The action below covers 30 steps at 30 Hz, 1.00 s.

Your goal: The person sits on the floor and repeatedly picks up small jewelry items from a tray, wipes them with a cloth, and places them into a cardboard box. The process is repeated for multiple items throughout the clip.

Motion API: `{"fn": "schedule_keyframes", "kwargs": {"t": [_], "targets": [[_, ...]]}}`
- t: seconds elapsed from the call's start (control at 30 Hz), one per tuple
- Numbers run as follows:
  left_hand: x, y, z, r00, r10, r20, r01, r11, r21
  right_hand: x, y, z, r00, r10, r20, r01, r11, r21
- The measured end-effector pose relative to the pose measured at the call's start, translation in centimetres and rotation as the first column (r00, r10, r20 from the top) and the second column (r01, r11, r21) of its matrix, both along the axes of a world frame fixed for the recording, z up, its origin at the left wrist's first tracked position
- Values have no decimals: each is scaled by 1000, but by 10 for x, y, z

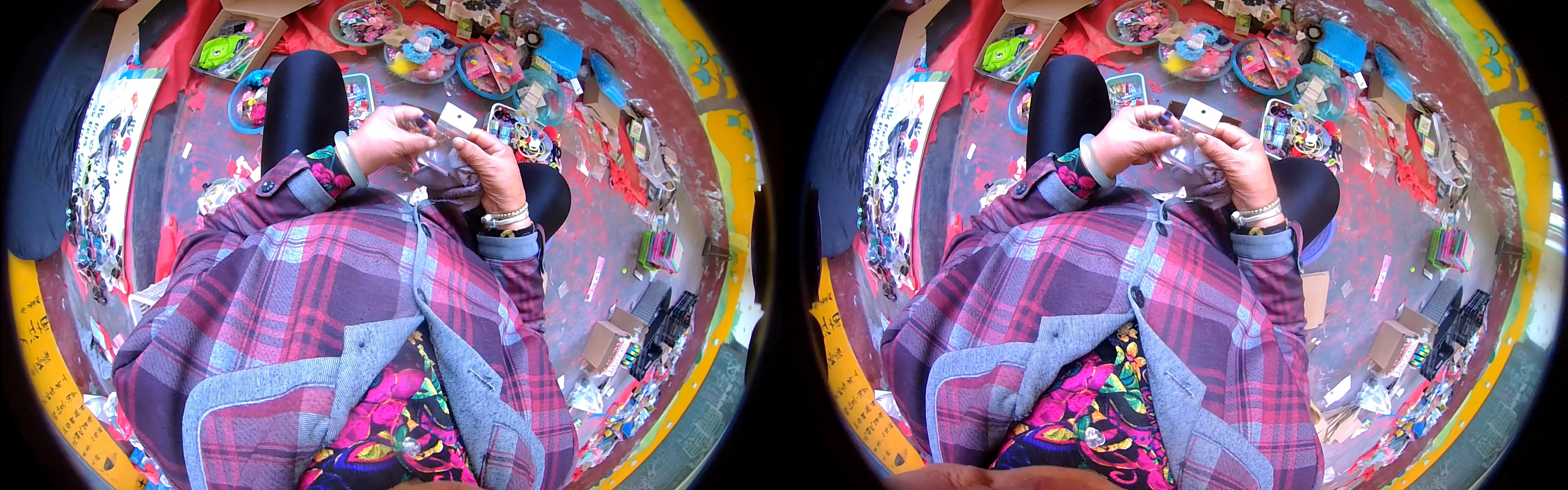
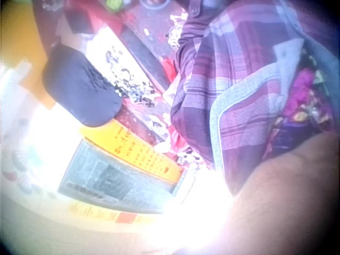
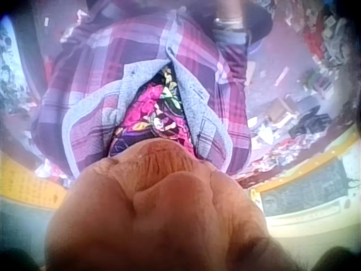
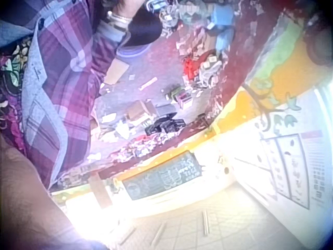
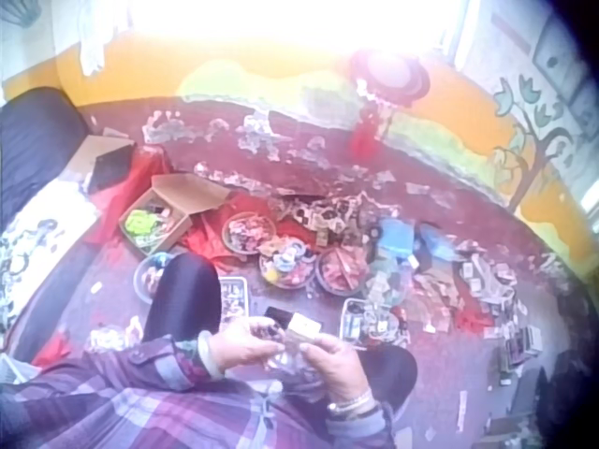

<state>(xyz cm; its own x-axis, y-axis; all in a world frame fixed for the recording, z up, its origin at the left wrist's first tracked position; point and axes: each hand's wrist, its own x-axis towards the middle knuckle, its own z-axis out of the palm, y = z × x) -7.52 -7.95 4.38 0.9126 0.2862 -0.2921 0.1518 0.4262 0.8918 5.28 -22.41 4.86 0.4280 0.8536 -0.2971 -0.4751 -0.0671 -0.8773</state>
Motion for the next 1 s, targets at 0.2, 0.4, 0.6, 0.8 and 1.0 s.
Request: {"fn": "schedule_keyframes", "kwargs": {"t": [0.2, 0.4, 0.6, 0.8, 1.0], "targets": [[-2, -2, 4, 1000, 12, 11, -11, 993, -117, 3, -2, -8, 977, -150, -152, 148, 989, -27], [1, 6, 0, 998, 46, 34, -34, 953, -301, 1, -2, -11, 949, -154, -276, 158, 987, -11], [3, 12, -7, 999, -26, -32, 15, 953, -301, 1, -1, -15, 950, -157, -271, 155, 988, -27], [3, 8, -10, 998, -42, -55, 27, 971, -236, 1, -2, -20, 983, -102, -155, 100, 995, -19], [3, 6, -13, 1000, -20, 1, 20, 948, -318, -4, 1, -14, 973, -112, -202, 117, 993, 13]]}}
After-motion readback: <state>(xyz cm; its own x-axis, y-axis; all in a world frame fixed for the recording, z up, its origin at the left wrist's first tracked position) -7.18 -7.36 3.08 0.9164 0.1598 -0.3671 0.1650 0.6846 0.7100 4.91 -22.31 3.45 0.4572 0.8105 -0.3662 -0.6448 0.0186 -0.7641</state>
